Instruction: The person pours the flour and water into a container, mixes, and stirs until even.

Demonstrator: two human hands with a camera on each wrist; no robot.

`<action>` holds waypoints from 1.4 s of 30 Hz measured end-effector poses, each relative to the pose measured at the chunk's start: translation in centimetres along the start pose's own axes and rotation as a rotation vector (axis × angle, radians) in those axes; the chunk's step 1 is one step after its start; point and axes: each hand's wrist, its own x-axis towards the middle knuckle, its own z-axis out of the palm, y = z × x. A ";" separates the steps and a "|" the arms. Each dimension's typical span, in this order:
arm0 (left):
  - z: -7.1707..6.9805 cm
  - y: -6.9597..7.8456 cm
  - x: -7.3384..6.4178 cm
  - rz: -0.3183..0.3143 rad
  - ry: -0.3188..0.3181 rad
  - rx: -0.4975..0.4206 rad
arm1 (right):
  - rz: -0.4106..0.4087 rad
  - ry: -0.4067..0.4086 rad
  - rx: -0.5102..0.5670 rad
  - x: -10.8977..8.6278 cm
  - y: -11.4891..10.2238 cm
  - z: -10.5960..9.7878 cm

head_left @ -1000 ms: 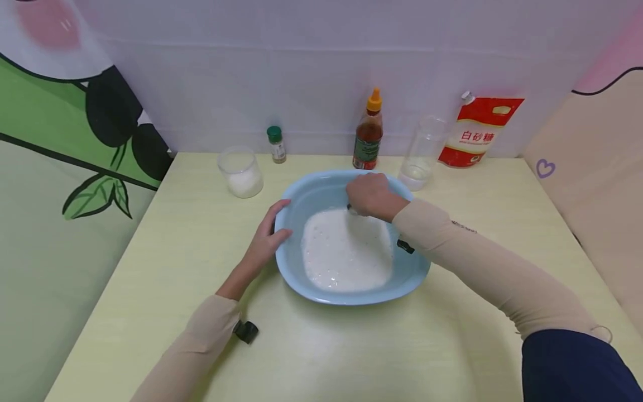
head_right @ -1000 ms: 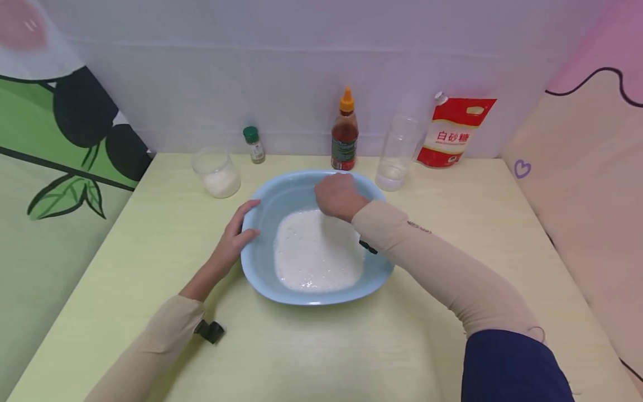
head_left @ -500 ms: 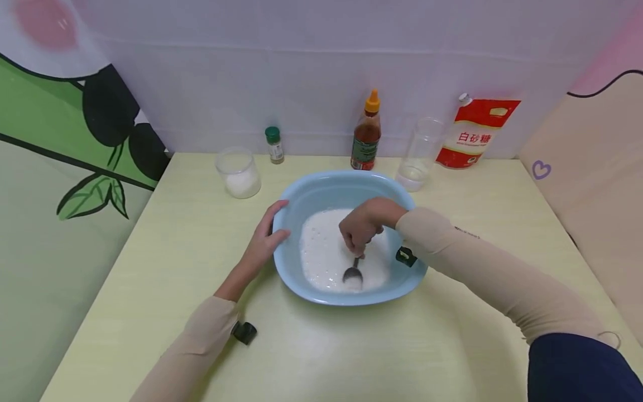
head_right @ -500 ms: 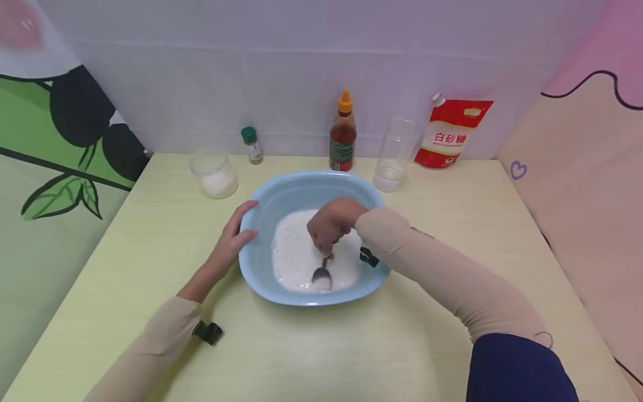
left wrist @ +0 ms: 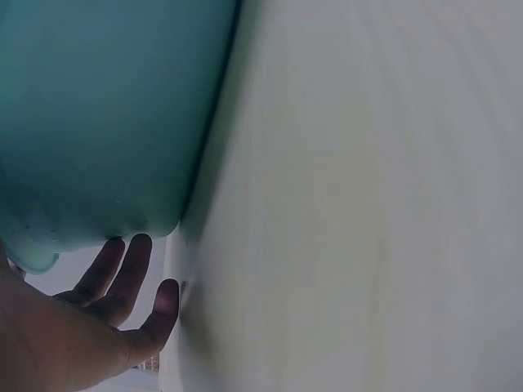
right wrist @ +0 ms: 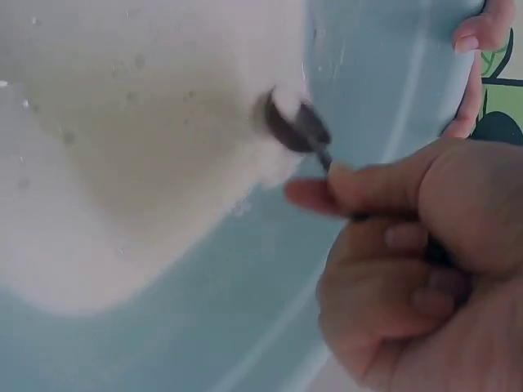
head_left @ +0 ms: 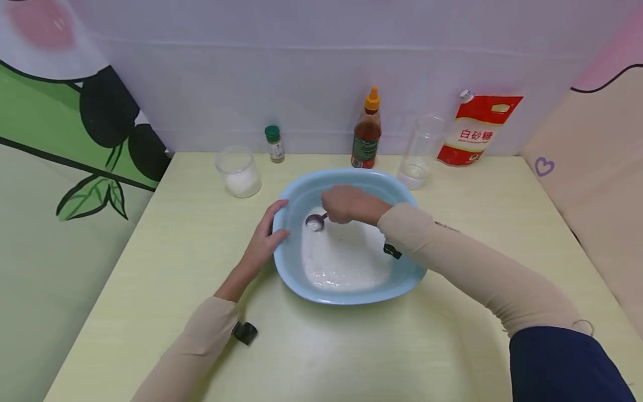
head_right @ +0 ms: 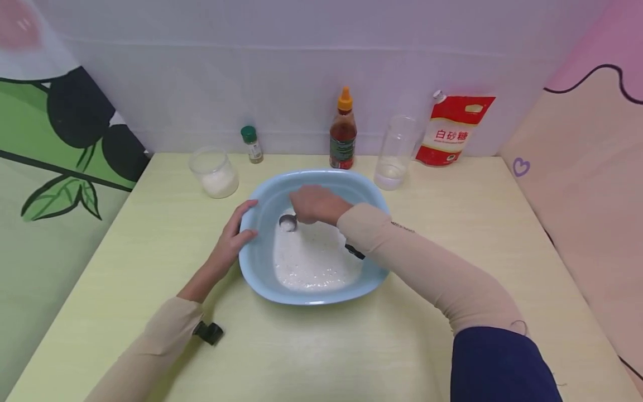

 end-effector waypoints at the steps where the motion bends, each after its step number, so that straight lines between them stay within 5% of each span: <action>1: 0.0 0.0 0.0 -0.002 -0.002 0.003 | 0.036 0.030 -0.028 -0.1 0.2 0.0; 6: 0.1 -0.1 0.0 -0.017 -0.002 0.007 | 0.153 0.082 -0.220 -1.7 1.2 -0.5; 10: 0.1 -0.1 -0.1 -0.021 -0.007 0.012 | 0.139 -0.046 -0.318 -3.5 2.3 -0.9; 13: -0.1 0.0 -0.2 -0.024 -0.003 0.019 | 0.131 -0.260 -0.337 -3.8 2.2 -1.1; 17: -0.2 0.0 -0.3 -0.029 0.003 0.028 | 0.071 -0.566 -0.225 -2.6 1.5 -0.7; 21: -0.3 0.0 -0.3 -0.022 0.000 0.037 | -0.037 -0.652 0.009 -1.7 0.9 -0.1; 24: -0.3 -0.1 -0.3 -0.015 0.004 0.033 | -0.082 -0.609 0.127 -0.9 0.1 0.1; 29: -0.2 -0.3 -0.2 0.002 0.006 0.016 | -0.121 -0.428 0.222 0.5 -0.6 0.4; 32: -0.1 -0.3 -0.1 0.011 0.009 0.007 | -0.118 -0.229 0.146 1.0 -0.2 0.2; 36: 0.0 -0.3 0.0 0.010 0.012 0.012 | 0.030 -0.011 0.017 0.9 1.4 -0.2; 39: 0.0 -0.3 0.0 0.000 0.002 0.020 | 0.153 0.023 -0.062 0.0 2.7 -0.6; 42: -0.1 -0.3 0.0 -0.011 -0.002 0.025 | 0.180 0.006 -0.170 -1.3 3.3 -1.1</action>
